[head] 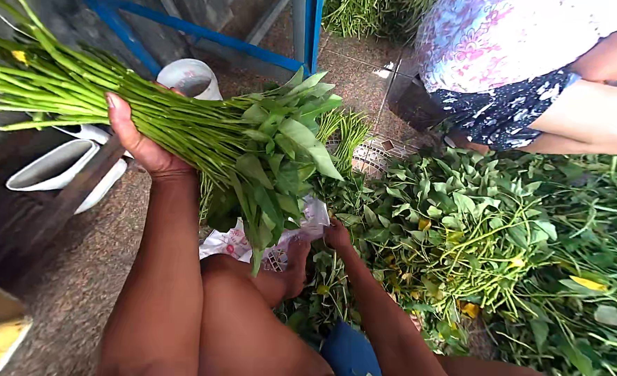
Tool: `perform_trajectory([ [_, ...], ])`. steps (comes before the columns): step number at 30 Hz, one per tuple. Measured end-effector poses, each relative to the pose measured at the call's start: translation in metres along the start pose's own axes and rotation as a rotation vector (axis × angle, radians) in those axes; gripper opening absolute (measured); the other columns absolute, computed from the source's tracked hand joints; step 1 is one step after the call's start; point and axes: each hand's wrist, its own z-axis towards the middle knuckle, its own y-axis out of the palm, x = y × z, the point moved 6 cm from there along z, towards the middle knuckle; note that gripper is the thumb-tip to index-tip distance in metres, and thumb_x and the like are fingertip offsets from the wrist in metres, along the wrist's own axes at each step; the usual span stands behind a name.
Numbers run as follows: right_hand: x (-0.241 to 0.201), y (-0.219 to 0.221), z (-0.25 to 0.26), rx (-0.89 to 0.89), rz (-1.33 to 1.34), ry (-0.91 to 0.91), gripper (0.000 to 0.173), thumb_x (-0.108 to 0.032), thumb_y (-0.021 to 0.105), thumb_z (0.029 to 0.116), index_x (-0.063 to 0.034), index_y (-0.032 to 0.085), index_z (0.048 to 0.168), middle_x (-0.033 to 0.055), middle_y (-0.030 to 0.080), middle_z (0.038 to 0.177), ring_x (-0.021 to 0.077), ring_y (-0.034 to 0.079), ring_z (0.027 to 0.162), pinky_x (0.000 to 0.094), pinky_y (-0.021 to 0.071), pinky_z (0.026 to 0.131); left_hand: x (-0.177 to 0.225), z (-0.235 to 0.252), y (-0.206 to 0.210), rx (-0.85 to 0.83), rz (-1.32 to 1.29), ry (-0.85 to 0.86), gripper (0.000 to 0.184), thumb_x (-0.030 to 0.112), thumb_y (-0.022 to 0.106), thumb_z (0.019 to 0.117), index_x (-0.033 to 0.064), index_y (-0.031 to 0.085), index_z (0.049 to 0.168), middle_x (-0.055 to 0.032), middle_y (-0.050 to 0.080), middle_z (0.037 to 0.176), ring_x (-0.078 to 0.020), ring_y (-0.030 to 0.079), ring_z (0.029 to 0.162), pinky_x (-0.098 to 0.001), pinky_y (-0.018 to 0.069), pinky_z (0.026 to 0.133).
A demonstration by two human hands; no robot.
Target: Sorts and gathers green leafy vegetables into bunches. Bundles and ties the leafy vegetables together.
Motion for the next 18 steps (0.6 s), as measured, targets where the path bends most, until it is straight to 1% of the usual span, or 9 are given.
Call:
perform_trajectory([
  [4, 0.052, -0.020, -0.039, -0.067, 0.294, 0.077, 0.034, -0.005, 0.051, 0.1038, 0.0033, 0.053, 0.137, 0.0136, 0.064, 0.102, 0.0163, 0.060, 0.078, 0.0333, 0.0531, 0.071, -0.017, -0.002, 0.020, 0.010, -0.023, -0.025, 0.041, 0.027, 0.014, 0.1097, 0.0046, 0.047, 0.120, -0.0147, 0.065, 0.104, -0.0252, 0.067, 0.098, -0.0427, 0.0565, 0.094],
  [6, 0.086, -0.018, -0.060, -0.016, 0.471, 0.172, 0.027, -0.006, 0.046, 0.1063, 0.0026, 0.052, 0.131, 0.0109, 0.063, 0.095, 0.0155, 0.061, 0.074, 0.0328, 0.0543, 0.067, -0.024, -0.003, 0.032, 0.022, -0.016, -0.033, 0.041, 0.026, 0.013, 0.1102, 0.0054, 0.048, 0.117, -0.0133, 0.066, 0.100, -0.0242, 0.069, 0.095, -0.0416, 0.0577, 0.092],
  [7, 0.099, -0.019, -0.066, 0.042, 0.516, 0.174, 0.027, -0.008, 0.043, 0.1074, 0.0038, 0.053, 0.130, 0.0128, 0.064, 0.097, 0.0170, 0.063, 0.078, 0.0348, 0.0557, 0.070, -0.029, -0.003, 0.038, 0.018, -0.031, -0.042, 0.040, 0.025, 0.014, 0.1104, 0.0059, 0.048, 0.117, -0.0130, 0.066, 0.100, -0.0239, 0.069, 0.096, -0.0417, 0.0576, 0.092],
  [9, 0.107, -0.025, -0.072, 0.095, 0.447, 0.113, 0.034, -0.012, 0.042, 0.1101, 0.0064, 0.052, 0.137, 0.0201, 0.065, 0.118, 0.0216, 0.065, 0.102, 0.0386, 0.0559, 0.089, -0.038, -0.002, 0.050, 0.009, -0.083, -0.065, 0.038, 0.026, 0.016, 0.1108, 0.0054, 0.048, 0.117, -0.0136, 0.065, 0.101, -0.0243, 0.068, 0.097, -0.0424, 0.0572, 0.094],
  [10, 0.101, -0.031, -0.070, 0.108, 0.319, 0.089, 0.038, -0.012, 0.044, 0.1093, 0.0068, 0.047, 0.143, 0.0229, 0.062, 0.127, 0.0241, 0.064, 0.110, 0.0396, 0.0549, 0.094, -0.043, -0.002, 0.056, 0.009, -0.095, -0.077, 0.037, 0.026, 0.018, 0.1108, 0.0053, 0.048, 0.118, -0.0136, 0.065, 0.102, -0.0243, 0.068, 0.098, -0.0425, 0.0568, 0.094],
  [11, 0.090, -0.039, -0.066, 0.166, 0.202, 0.107, 0.043, -0.012, 0.050, 0.1070, 0.0081, 0.043, 0.145, 0.0274, 0.060, 0.128, 0.0305, 0.064, 0.110, 0.0452, 0.0549, 0.093, -0.047, -0.002, 0.062, 0.010, -0.101, -0.085, 0.037, 0.026, 0.018, 0.1111, 0.0054, 0.047, 0.118, -0.0133, 0.065, 0.103, -0.0239, 0.068, 0.099, -0.0420, 0.0568, 0.094],
  [13, 0.060, -0.060, -0.059, 0.322, 0.155, 0.150, 0.061, -0.014, 0.060, 0.0997, 0.0081, 0.035, 0.151, 0.0354, 0.050, 0.141, 0.0441, 0.055, 0.127, 0.0571, 0.0483, 0.104, -0.053, -0.002, 0.072, 0.002, -0.113, -0.098, 0.037, 0.026, 0.017, 0.1112, 0.0055, 0.047, 0.118, -0.0129, 0.065, 0.103, -0.0238, 0.068, 0.099, -0.0424, 0.0570, 0.094],
  [16, 0.006, -0.091, -0.062, 0.581, 0.178, 0.006, 0.071, -0.026, 0.062, 0.0998, 0.0090, 0.032, 0.153, 0.0387, 0.040, 0.149, 0.0494, 0.041, 0.140, 0.0579, 0.0356, 0.116, -0.058, 0.000, 0.080, -0.009, -0.122, -0.118, 0.035, 0.026, 0.020, 0.1112, 0.0049, 0.047, 0.119, -0.0137, 0.064, 0.104, -0.0250, 0.067, 0.099, -0.0435, 0.0565, 0.095],
  [18, -0.022, -0.113, -0.067, 0.734, 0.125, -0.107, 0.066, -0.029, 0.062, 0.1001, 0.0097, 0.039, 0.149, 0.0383, 0.042, 0.147, 0.0490, 0.043, 0.138, 0.0542, 0.0366, 0.116, -0.060, -0.001, 0.083, 0.014, -0.141, -0.125, 0.032, 0.026, 0.022, 0.1117, 0.0046, 0.045, 0.121, -0.0143, 0.062, 0.105, -0.0253, 0.067, 0.100, -0.0433, 0.0561, 0.095],
])
